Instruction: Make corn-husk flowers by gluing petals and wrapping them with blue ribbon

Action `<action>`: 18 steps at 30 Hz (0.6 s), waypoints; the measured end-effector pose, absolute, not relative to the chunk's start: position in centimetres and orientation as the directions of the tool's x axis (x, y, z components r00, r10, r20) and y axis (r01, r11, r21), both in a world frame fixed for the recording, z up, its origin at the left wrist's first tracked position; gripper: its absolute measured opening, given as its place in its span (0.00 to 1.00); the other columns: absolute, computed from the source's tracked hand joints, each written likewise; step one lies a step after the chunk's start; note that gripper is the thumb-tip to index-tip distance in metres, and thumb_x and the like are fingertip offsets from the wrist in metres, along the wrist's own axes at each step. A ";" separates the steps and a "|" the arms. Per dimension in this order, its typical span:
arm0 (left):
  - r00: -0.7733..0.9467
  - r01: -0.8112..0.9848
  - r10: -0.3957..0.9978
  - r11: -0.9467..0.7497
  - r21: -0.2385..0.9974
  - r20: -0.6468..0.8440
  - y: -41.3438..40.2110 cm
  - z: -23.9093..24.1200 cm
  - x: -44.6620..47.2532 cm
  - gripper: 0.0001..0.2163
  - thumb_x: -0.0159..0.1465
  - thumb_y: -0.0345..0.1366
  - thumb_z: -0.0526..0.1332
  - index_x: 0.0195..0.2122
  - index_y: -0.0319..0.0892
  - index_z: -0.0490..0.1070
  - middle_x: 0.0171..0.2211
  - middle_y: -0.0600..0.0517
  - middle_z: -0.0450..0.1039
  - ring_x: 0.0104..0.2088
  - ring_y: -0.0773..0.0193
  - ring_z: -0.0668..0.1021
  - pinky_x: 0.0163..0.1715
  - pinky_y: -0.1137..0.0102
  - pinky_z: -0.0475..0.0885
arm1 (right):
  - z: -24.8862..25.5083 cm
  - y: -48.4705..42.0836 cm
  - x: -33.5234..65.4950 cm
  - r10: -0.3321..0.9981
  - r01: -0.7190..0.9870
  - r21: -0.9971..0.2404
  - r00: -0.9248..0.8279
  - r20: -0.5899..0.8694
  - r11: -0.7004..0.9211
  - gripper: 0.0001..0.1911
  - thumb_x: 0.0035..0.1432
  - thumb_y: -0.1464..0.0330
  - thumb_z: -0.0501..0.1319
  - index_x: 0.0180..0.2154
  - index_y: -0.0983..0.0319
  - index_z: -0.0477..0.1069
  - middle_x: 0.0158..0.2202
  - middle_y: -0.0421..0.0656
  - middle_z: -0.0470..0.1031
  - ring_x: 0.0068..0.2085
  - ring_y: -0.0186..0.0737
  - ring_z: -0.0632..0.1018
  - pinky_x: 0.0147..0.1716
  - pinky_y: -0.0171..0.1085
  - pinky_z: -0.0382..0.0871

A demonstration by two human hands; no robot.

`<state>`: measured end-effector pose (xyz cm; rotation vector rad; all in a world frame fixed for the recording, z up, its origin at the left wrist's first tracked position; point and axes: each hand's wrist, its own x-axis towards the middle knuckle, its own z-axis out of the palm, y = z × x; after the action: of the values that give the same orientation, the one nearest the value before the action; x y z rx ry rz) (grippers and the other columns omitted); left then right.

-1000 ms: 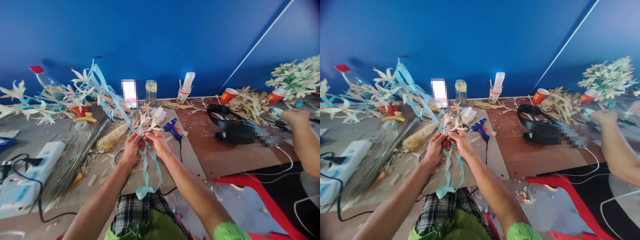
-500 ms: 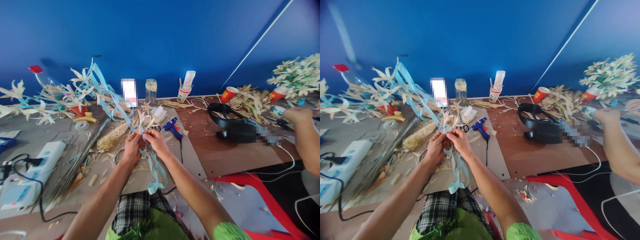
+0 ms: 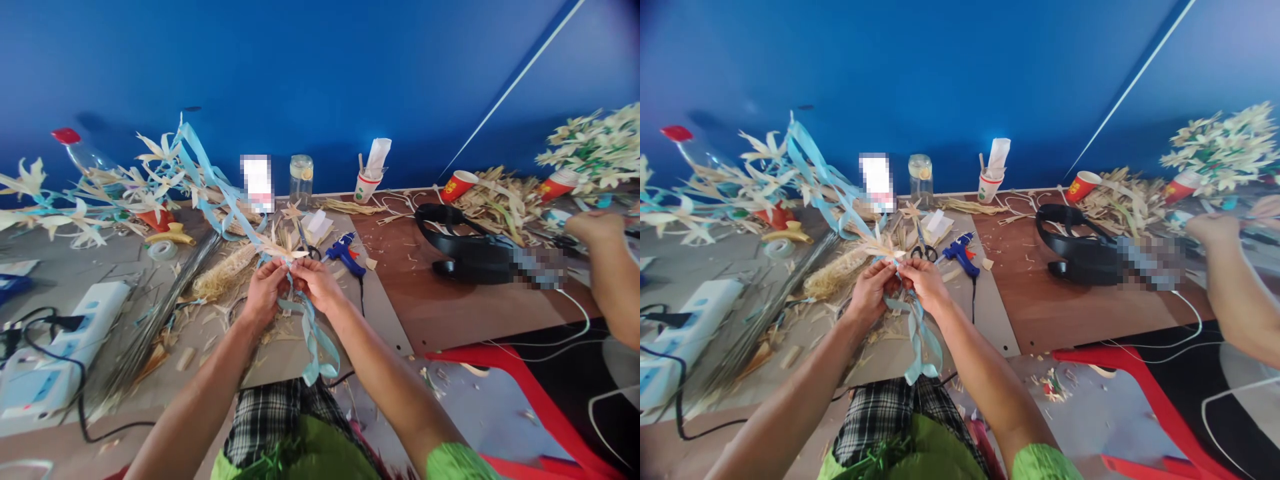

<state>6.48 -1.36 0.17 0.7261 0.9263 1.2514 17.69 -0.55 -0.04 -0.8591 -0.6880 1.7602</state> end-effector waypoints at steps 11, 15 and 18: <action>0.005 -0.135 0.993 0.118 0.984 -0.118 -1.5 -0.4 6.4 0.13 0.50 0.43 0.67 0.27 0.37 0.73 0.15 0.59 0.61 0.15 0.76 0.59 0.15 0.77 0.51 | -0.2 -0.3 18.4 0.999 -0.181 -0.983 -0.037 0.001 -0.006 0.10 0.43 0.64 0.67 0.29 0.61 0.72 0.22 0.35 0.68 0.25 0.31 0.66 0.27 0.32 0.57; -0.010 -0.055 0.990 0.139 0.989 -0.140 -1.6 -0.5 6.8 0.14 0.49 0.42 0.68 0.28 0.36 0.74 0.14 0.59 0.61 0.14 0.76 0.58 0.15 0.77 0.50 | -0.8 0.0 18.4 1.000 -0.061 -0.998 -0.001 0.018 0.018 0.08 0.42 0.64 0.66 0.24 0.62 0.72 0.20 0.36 0.68 0.25 0.33 0.66 0.29 0.34 0.58; 0.048 -0.119 0.978 0.206 0.971 -0.202 -1.6 -0.5 6.9 0.15 0.49 0.44 0.68 0.29 0.36 0.73 0.13 0.60 0.61 0.13 0.76 0.58 0.14 0.77 0.50 | -0.9 0.1 18.2 0.998 -0.253 -0.965 0.008 -0.069 -0.064 0.09 0.41 0.64 0.66 0.22 0.62 0.70 0.19 0.36 0.67 0.23 0.31 0.65 0.25 0.33 0.57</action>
<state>6.88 -1.60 -0.54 0.9852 1.1838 1.0885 18.25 0.08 -0.95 -1.0739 -0.9743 1.3555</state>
